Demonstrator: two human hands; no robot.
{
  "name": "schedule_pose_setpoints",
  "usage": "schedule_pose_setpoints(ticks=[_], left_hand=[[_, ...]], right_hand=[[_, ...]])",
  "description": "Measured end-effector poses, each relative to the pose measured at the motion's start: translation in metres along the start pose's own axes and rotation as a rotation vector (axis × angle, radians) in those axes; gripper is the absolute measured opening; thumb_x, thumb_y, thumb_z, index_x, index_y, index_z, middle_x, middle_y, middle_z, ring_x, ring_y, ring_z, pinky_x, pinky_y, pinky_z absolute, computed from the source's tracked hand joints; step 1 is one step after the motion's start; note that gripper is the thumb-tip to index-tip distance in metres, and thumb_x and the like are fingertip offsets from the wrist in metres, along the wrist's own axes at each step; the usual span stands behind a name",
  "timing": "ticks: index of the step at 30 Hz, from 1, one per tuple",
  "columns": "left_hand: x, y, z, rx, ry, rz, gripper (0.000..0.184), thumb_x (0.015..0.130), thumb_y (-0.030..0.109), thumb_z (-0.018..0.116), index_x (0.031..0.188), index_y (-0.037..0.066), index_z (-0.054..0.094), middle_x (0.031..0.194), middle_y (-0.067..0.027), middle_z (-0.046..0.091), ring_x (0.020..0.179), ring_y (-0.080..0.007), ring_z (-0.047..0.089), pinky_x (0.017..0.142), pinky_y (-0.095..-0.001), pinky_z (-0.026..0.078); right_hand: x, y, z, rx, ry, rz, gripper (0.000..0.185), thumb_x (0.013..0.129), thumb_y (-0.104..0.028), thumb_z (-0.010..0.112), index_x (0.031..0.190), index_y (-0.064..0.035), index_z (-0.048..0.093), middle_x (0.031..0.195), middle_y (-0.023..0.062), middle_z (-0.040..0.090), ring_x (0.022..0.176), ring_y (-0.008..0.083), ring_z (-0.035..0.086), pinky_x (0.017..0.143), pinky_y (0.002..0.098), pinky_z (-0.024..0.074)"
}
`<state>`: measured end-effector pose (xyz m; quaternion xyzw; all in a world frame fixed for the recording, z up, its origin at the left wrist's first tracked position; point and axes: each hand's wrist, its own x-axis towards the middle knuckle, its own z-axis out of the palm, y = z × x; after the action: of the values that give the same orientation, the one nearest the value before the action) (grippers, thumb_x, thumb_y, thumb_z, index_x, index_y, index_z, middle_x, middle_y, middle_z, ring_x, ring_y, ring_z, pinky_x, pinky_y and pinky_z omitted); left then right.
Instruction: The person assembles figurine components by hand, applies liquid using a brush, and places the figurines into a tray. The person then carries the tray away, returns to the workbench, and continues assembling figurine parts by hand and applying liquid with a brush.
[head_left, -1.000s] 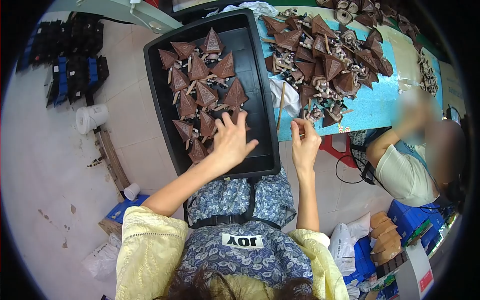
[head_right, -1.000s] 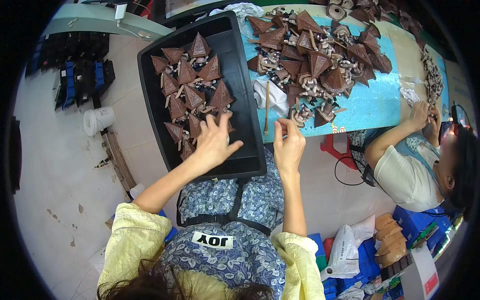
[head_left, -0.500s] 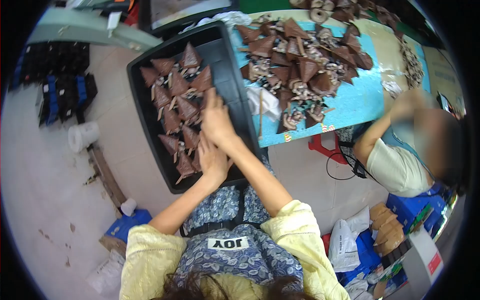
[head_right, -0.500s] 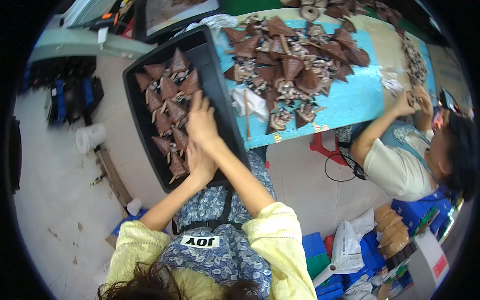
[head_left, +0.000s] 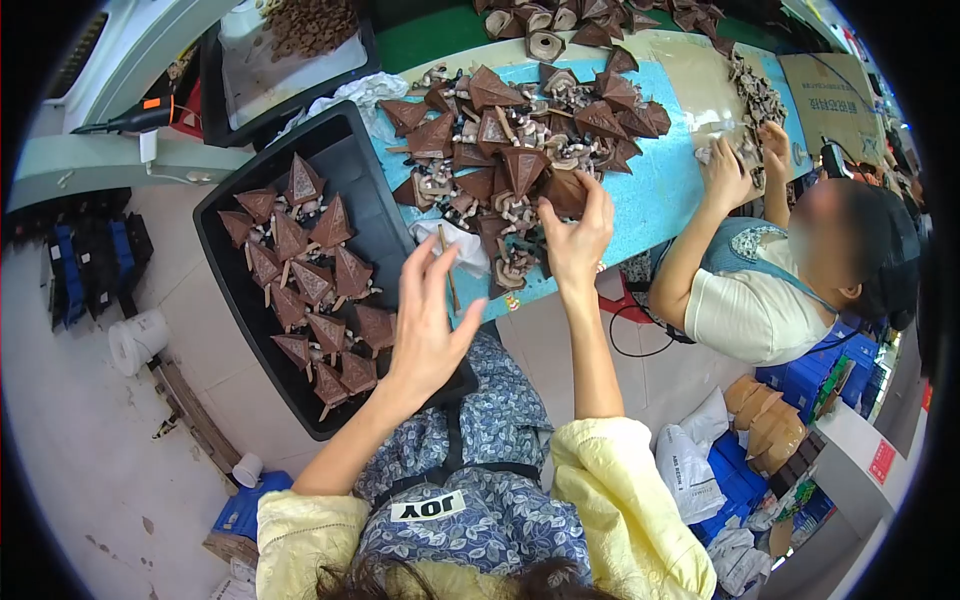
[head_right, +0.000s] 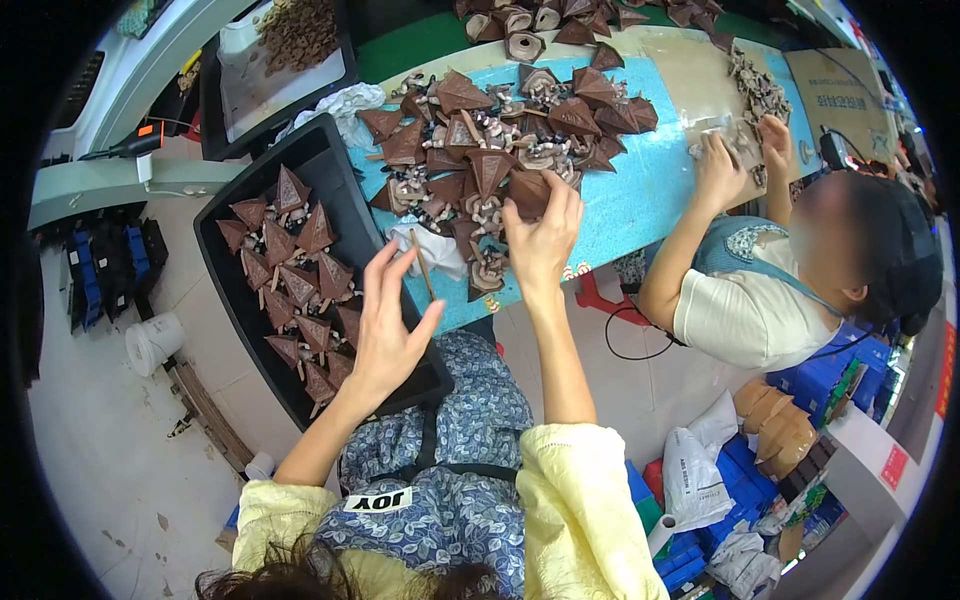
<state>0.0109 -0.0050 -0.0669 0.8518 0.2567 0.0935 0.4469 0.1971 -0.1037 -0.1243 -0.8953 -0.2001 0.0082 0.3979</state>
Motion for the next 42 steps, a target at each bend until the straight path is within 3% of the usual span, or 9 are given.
schedule_pose_setpoints(ticks=[6,10,16,19,23,26,31,34,42], left_hand=[[0.060,0.020,0.011,-0.974,-0.004,-0.185,0.040,0.100,0.032,0.048,0.128,0.004,0.044,0.126,-0.0122,0.056,0.113,-0.0210,0.055,0.096,-0.0355,0.045],[0.048,0.021,-0.021,-1.283,-0.009,-0.568,0.049,0.100,0.048,0.033,0.116,0.005,0.050,0.117,-0.0180,0.061,0.105,-0.0231,0.061,0.088,-0.0369,0.051],[0.021,0.015,-0.039,-1.281,-0.108,-0.575,0.050,0.101,0.050,0.030,0.118,0.007,0.050,0.114,-0.0109,0.063,0.102,-0.0172,0.061,0.088,-0.0341,0.049],[0.014,0.020,-0.052,-1.415,0.002,-0.645,0.049,0.101,0.049,0.028,0.122,0.010,0.047,0.123,-0.0186,0.058,0.112,-0.0267,0.057,0.098,-0.0419,0.045],[0.003,0.021,-0.068,-1.392,-0.106,-0.535,0.044,0.102,0.044,0.031,0.123,0.009,0.048,0.122,-0.0203,0.059,0.111,-0.0288,0.058,0.096,-0.0401,0.047],[-0.005,0.018,-0.068,-1.411,-0.085,-0.465,0.041,0.103,0.041,0.031,0.120,0.009,0.049,0.121,-0.0215,0.058,0.108,-0.0291,0.060,0.094,-0.0397,0.049],[-0.016,0.016,-0.064,-1.422,-0.004,-0.459,0.039,0.103,0.041,0.030,0.112,0.010,0.051,0.118,-0.0213,0.059,0.106,-0.0301,0.061,0.090,-0.0414,0.052],[-0.023,0.012,-0.064,-1.423,-0.008,-0.475,0.040,0.103,0.042,0.031,0.112,0.010,0.052,0.117,-0.0203,0.060,0.108,-0.0305,0.060,0.089,-0.0417,0.052],[-0.030,0.010,-0.077,-1.487,-0.218,-0.408,0.040,0.101,0.043,0.028,0.127,0.017,0.044,0.127,-0.0212,0.053,0.114,-0.0439,0.055,0.091,-0.0524,0.051]], right_hand=[[-0.038,-0.093,-0.053,0.511,-0.288,-0.146,0.057,0.070,0.000,0.075,0.123,0.0009,0.055,0.107,0.0139,0.061,0.077,0.0171,0.060,0.062,0.0263,0.0500],[-0.062,-0.097,-0.061,0.608,-0.020,0.102,0.050,0.074,0.001,0.074,0.119,0.0023,0.053,0.107,0.0109,0.056,0.086,0.0160,0.056,0.075,0.0279,0.0483],[-0.089,-0.122,-0.044,1.015,-0.492,0.551,0.038,0.077,-0.003,0.074,0.111,0.0023,0.058,0.106,0.0118,0.063,0.094,0.0226,0.064,0.078,0.0309,0.0509],[-0.096,-0.128,-0.040,0.426,-0.242,-0.227,0.039,0.071,0.011,0.067,0.107,-0.0011,0.065,0.103,0.0136,0.062,0.090,0.0239,0.062,0.079,0.0316,0.0516],[-0.108,-0.122,-0.040,0.308,-0.218,-0.573,0.051,0.060,0.012,0.066,0.109,-0.0039,0.064,0.109,0.0141,0.058,0.101,0.0290,0.055,0.085,0.0364,0.0493],[-0.120,-0.132,-0.040,0.546,-0.100,-0.261,0.058,0.062,0.007,0.073,0.118,0.0008,0.057,0.111,0.0159,0.057,0.110,0.0339,0.052,0.089,0.0381,0.0482],[-0.137,-0.149,-0.050,1.011,-0.390,0.297,0.052,0.080,0.001,0.072,0.124,0.0072,0.046,0.117,0.0173,0.059,0.102,0.0185,0.061,0.090,0.0305,0.0504],[-0.146,-0.152,-0.047,0.996,-0.351,0.314,0.047,0.080,0.004,0.071,0.121,0.0068,0.050,0.113,0.0162,0.061,0.101,0.0186,0.062,0.088,0.0295,0.0510],[-0.156,-0.154,-0.051,0.383,-0.126,-0.401,0.043,0.066,0.014,0.070,0.106,0.0025,0.059,0.099,0.0141,0.062,0.088,0.0285,0.062,0.073,0.0337,0.0513]])
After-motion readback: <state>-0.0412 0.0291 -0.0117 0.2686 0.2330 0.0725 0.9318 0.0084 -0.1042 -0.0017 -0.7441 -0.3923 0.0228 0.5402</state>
